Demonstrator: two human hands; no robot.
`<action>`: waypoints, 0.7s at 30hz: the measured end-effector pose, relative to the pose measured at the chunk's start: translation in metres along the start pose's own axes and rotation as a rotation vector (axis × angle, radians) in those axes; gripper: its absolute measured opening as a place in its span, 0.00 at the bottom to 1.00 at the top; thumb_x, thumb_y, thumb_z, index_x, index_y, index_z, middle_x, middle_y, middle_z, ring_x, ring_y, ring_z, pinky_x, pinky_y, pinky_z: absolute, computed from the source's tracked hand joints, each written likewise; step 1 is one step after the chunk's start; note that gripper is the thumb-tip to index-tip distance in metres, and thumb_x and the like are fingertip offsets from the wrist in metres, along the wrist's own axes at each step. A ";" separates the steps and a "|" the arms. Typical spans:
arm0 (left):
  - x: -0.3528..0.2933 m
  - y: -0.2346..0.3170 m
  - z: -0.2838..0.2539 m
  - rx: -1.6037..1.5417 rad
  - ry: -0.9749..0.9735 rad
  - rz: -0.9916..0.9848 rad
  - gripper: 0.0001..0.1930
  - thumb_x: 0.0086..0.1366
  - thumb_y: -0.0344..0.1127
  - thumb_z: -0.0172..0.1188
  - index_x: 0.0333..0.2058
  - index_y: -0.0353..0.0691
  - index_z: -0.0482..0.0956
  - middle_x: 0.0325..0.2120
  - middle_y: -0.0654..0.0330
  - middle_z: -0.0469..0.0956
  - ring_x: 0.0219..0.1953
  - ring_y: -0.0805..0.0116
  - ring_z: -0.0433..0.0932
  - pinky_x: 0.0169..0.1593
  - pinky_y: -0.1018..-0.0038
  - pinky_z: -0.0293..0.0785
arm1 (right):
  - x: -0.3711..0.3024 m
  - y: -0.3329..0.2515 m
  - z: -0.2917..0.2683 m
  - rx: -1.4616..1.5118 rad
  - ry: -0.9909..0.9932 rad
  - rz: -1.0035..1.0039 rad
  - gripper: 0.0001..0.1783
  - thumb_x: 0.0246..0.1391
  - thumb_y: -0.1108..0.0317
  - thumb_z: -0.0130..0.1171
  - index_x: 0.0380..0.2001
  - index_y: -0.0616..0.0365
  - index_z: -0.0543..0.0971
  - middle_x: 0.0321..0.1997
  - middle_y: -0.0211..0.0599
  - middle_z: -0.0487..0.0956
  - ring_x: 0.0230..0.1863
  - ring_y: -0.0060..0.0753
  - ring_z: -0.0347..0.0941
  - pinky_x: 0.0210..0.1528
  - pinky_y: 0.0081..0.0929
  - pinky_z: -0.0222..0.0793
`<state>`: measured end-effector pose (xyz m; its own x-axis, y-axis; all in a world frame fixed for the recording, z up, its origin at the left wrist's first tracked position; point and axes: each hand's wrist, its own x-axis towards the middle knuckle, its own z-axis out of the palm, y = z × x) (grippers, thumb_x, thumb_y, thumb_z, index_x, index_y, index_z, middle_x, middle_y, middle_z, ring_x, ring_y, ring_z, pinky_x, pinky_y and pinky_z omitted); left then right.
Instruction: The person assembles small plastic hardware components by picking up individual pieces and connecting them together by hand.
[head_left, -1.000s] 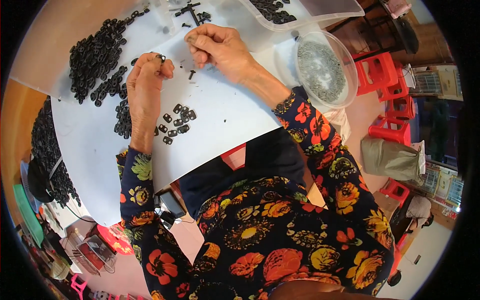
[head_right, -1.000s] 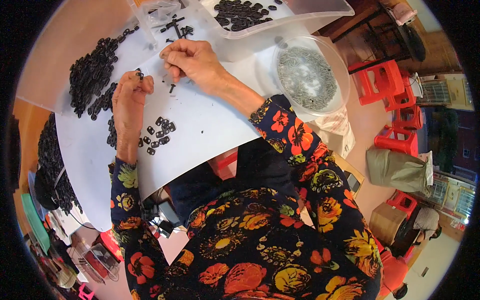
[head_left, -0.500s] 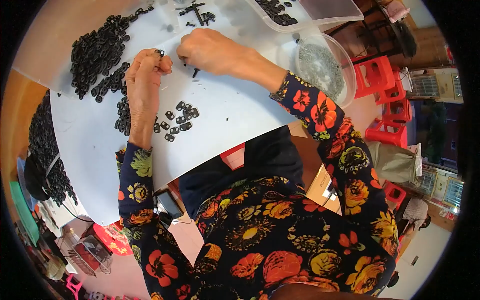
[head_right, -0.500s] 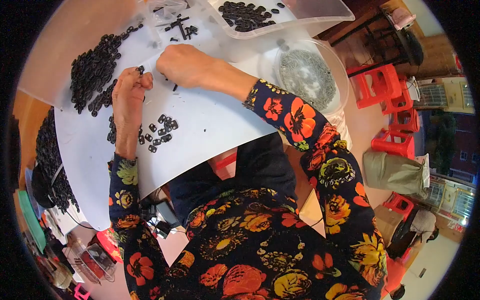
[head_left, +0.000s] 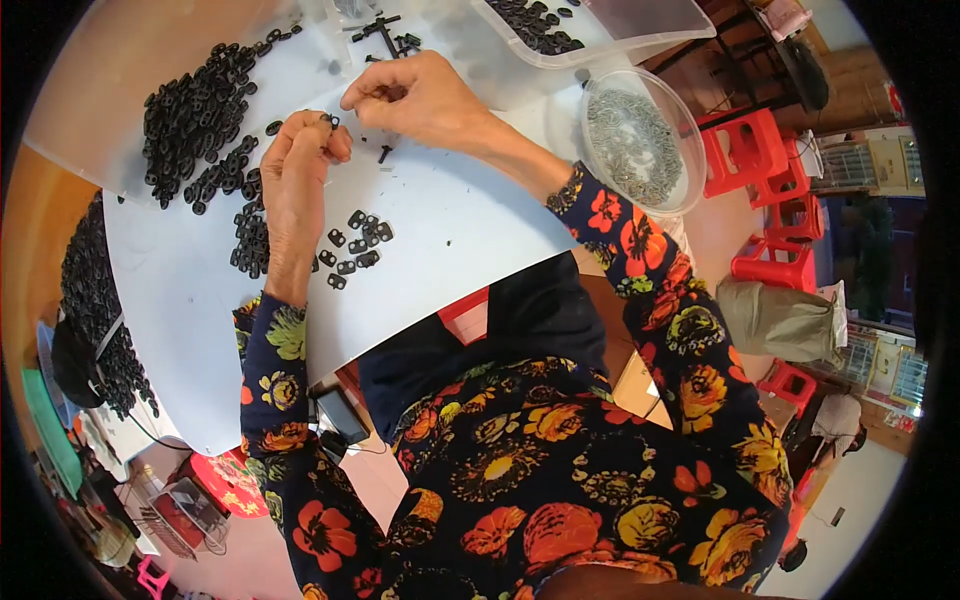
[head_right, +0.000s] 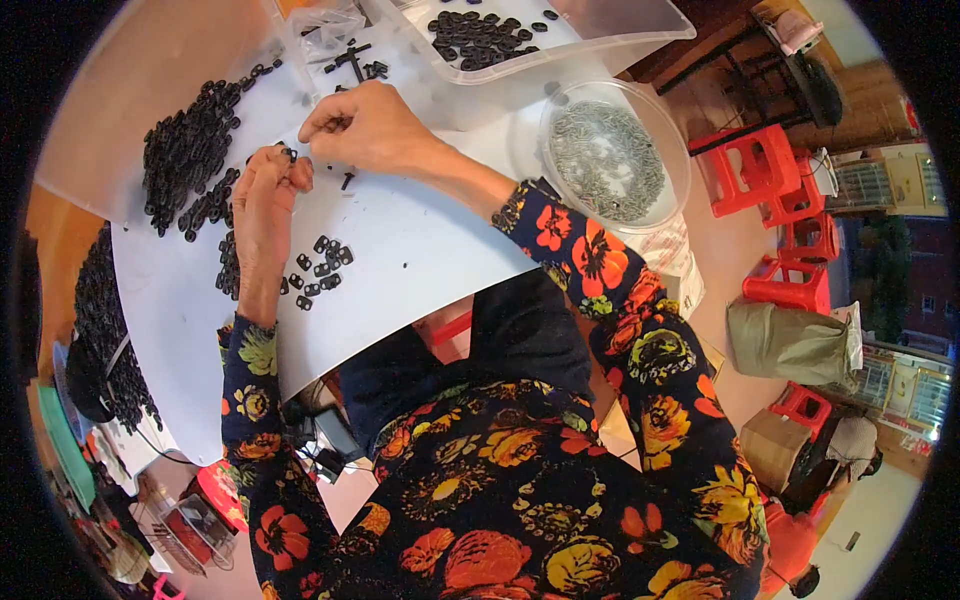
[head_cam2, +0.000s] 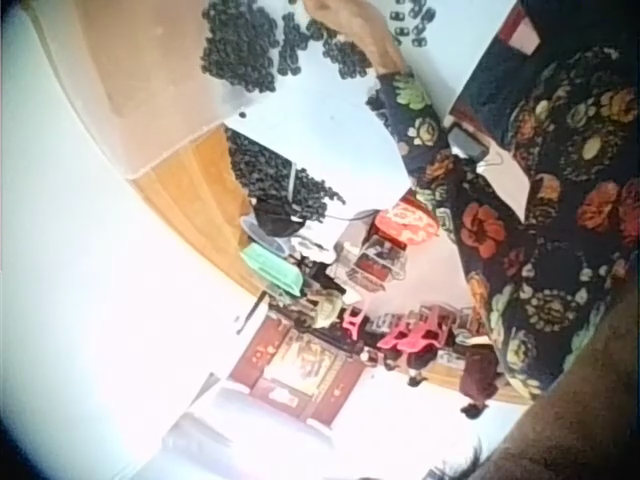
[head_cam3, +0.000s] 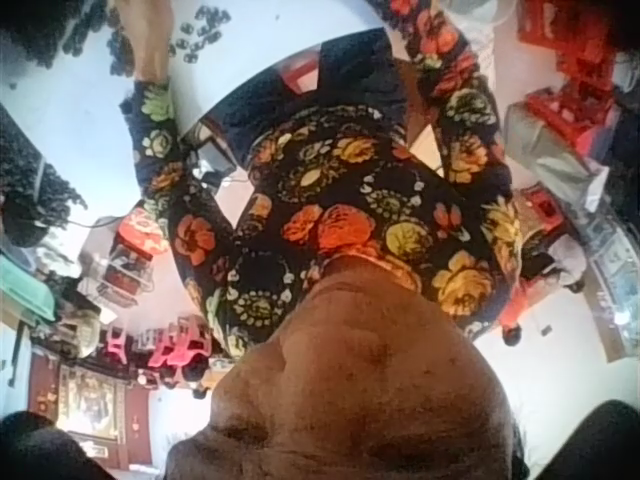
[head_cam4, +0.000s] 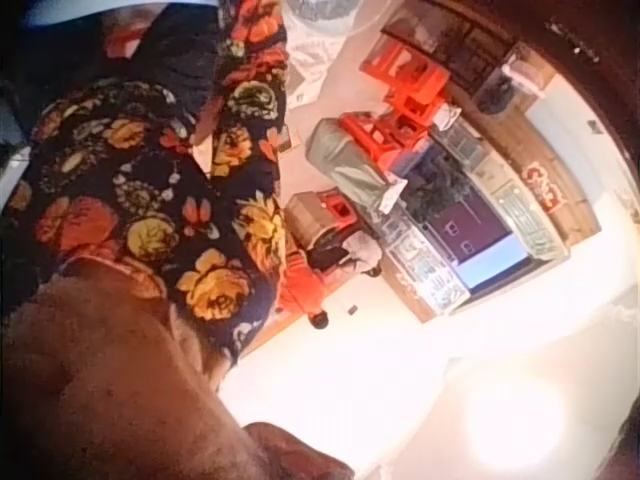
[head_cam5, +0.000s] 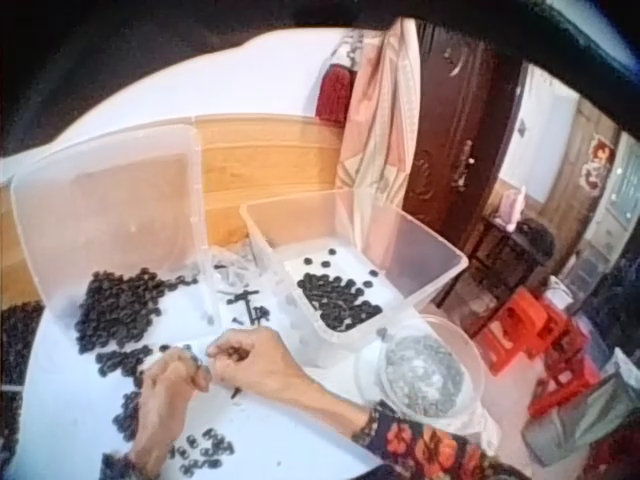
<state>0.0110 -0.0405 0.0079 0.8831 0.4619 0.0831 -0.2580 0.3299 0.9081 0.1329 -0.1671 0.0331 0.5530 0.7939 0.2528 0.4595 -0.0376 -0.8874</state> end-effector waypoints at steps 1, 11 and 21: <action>-0.001 0.000 0.002 0.031 0.009 -0.016 0.06 0.62 0.30 0.49 0.29 0.35 0.73 0.20 0.64 0.70 0.29 0.73 0.68 0.40 0.76 0.64 | -0.003 0.002 0.001 0.193 0.035 0.117 0.06 0.48 0.72 0.58 0.30 0.62 0.81 0.23 0.29 0.77 0.25 0.18 0.72 0.29 0.20 0.70; -0.008 0.000 0.015 0.269 -0.022 -0.003 0.07 0.62 0.31 0.50 0.28 0.36 0.75 0.19 0.67 0.72 0.26 0.78 0.69 0.37 0.80 0.65 | -0.016 0.010 0.005 0.601 0.018 0.051 0.05 0.52 0.78 0.56 0.34 0.63 0.76 0.27 0.28 0.76 0.25 0.15 0.70 0.29 0.16 0.68; -0.010 0.005 0.017 0.392 -0.025 0.004 0.07 0.62 0.31 0.51 0.29 0.35 0.75 0.19 0.67 0.72 0.26 0.80 0.69 0.36 0.81 0.65 | -0.016 0.013 0.008 0.566 0.037 0.034 0.07 0.52 0.77 0.57 0.36 0.62 0.76 0.29 0.28 0.77 0.27 0.15 0.71 0.30 0.15 0.70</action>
<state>0.0074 -0.0574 0.0181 0.8927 0.4410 0.0924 -0.0963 -0.0136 0.9953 0.1249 -0.1756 0.0142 0.5893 0.7760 0.2248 0.0021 0.2768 -0.9609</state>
